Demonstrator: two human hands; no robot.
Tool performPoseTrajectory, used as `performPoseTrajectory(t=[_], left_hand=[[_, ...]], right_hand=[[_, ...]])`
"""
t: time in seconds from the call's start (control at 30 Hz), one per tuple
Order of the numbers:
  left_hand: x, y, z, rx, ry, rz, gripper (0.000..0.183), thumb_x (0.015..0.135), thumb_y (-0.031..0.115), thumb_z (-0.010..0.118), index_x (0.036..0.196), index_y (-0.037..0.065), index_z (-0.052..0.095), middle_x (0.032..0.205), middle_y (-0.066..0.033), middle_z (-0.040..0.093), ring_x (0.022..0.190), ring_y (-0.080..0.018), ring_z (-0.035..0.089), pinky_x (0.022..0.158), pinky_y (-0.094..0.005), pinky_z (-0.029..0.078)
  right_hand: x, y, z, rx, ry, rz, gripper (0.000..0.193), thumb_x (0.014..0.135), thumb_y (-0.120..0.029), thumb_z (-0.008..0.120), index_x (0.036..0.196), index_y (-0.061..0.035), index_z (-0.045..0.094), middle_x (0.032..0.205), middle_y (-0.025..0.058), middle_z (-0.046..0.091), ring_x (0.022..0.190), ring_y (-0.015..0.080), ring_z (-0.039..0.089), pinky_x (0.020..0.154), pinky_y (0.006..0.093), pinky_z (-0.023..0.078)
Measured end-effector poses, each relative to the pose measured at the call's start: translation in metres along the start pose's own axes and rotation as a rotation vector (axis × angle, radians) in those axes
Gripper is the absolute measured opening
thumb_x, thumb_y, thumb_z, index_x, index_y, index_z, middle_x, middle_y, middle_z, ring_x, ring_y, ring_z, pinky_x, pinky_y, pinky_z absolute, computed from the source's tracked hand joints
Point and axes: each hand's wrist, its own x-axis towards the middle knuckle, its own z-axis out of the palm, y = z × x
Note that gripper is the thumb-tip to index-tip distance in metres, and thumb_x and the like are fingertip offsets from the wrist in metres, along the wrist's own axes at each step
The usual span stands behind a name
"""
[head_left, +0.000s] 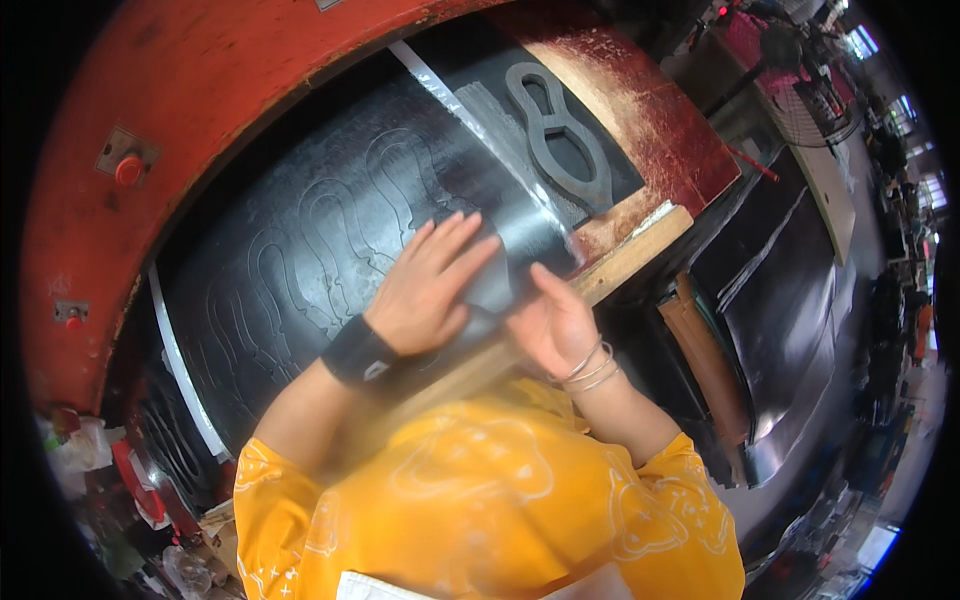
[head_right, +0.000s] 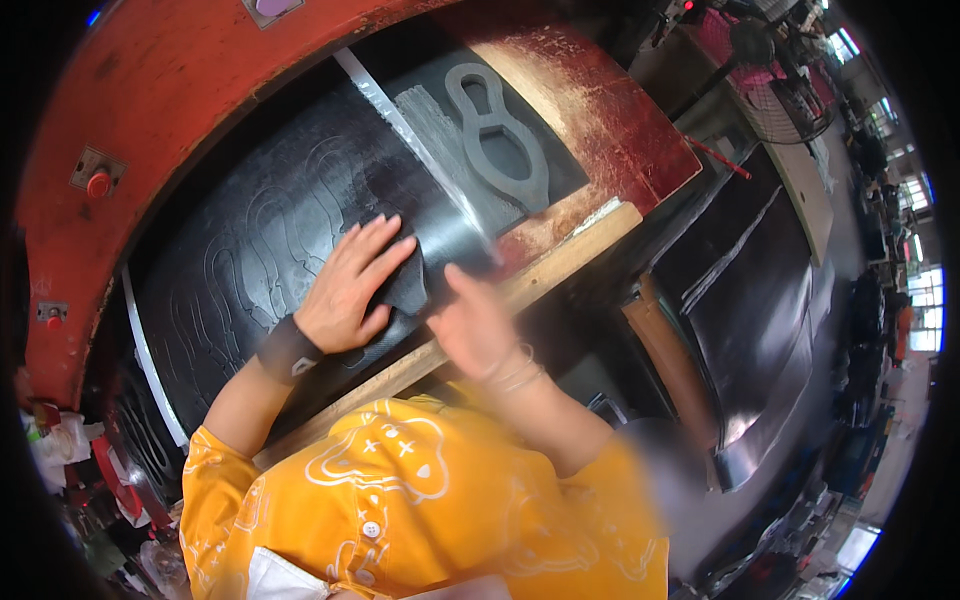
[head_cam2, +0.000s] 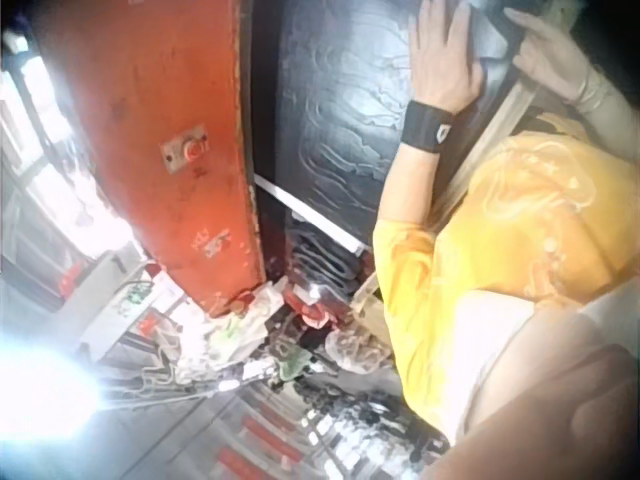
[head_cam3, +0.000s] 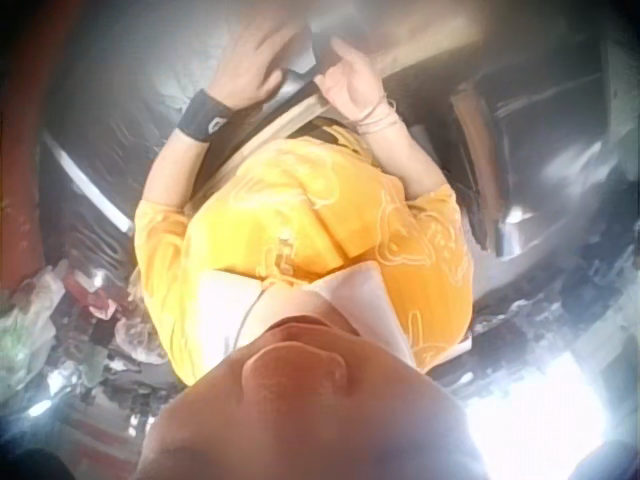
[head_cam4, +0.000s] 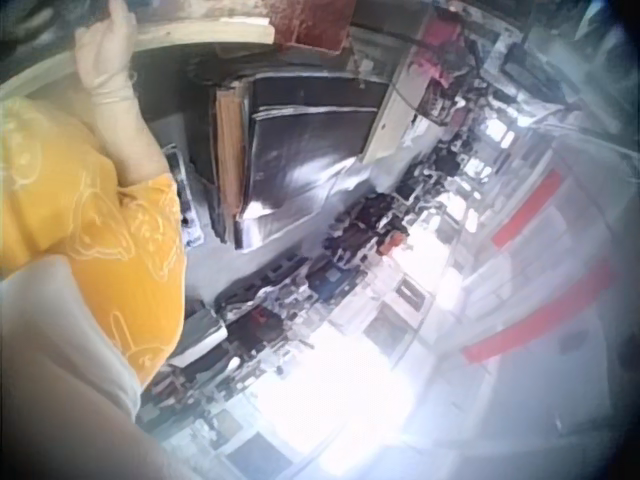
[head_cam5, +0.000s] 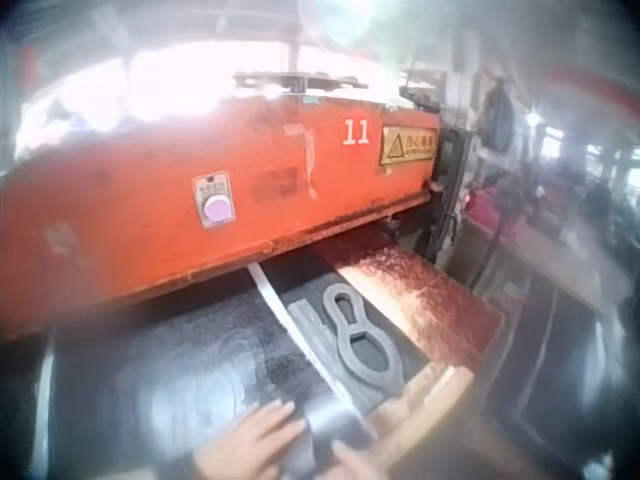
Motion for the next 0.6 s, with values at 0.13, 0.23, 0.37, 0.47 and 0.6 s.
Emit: performPoseTrajectory(t=[0.13,0.23,0.37,0.47,0.6], left_hand=[[0.017,-0.027,0.002,-0.12,0.232,0.081,0.048,0.072,0.001,0.061,0.119,0.007,0.06,0.109,-0.0129,0.064,0.102,-0.0303,0.061,0.089,-0.0374,0.048],[0.01,-0.066,-0.062,-0.143,0.504,-0.385,0.03,0.083,0.008,0.063,0.113,0.007,0.065,0.072,-0.0095,0.057,0.06,-0.0209,0.051,0.059,-0.0345,0.044],[-0.033,-0.08,-0.153,0.227,0.897,-0.215,0.028,0.089,0.012,0.059,0.115,0.0,0.062,0.101,-0.0128,0.062,0.09,-0.0226,0.059,0.081,-0.0334,0.047],[-0.062,-0.055,-0.148,0.043,0.756,-0.202,0.031,0.092,0.015,0.056,0.117,-0.004,0.06,0.119,-0.015,0.062,0.109,-0.0237,0.061,0.095,-0.0339,0.046],[-0.074,-0.024,-0.063,-0.168,-0.062,-0.019,0.067,0.068,0.006,0.07,0.132,0.01,0.051,0.133,-0.0189,0.05,0.129,-0.0379,0.041,0.109,-0.0453,0.032]], right_hand=[[-0.001,0.0,-0.011,-0.344,0.191,-0.17,0.024,0.095,-0.019,0.052,0.113,-0.003,0.056,0.116,0.0119,0.059,0.114,0.0243,0.053,0.101,0.0414,0.04],[-0.007,0.004,-0.025,-0.164,0.026,-0.182,0.015,0.095,-0.015,0.052,0.104,-0.0044,0.058,0.114,0.013,0.059,0.112,0.0236,0.053,0.098,0.0411,0.042],[-0.013,0.024,-0.029,-0.052,-0.018,0.017,0.02,0.095,-0.015,0.052,0.111,-0.0041,0.055,0.115,0.0102,0.058,0.11,0.0218,0.054,0.097,0.04,0.04],[-0.009,0.048,-0.02,-0.037,-0.104,0.286,0.025,0.095,-0.017,0.052,0.118,-0.0072,0.052,0.121,0.007,0.056,0.117,0.0211,0.051,0.102,0.0422,0.037],[-0.004,0.073,-0.003,0.022,-0.161,0.406,0.03,0.098,-0.021,0.047,0.126,-0.0113,0.049,0.127,0.0049,0.054,0.122,0.0212,0.047,0.103,0.0419,0.036]])
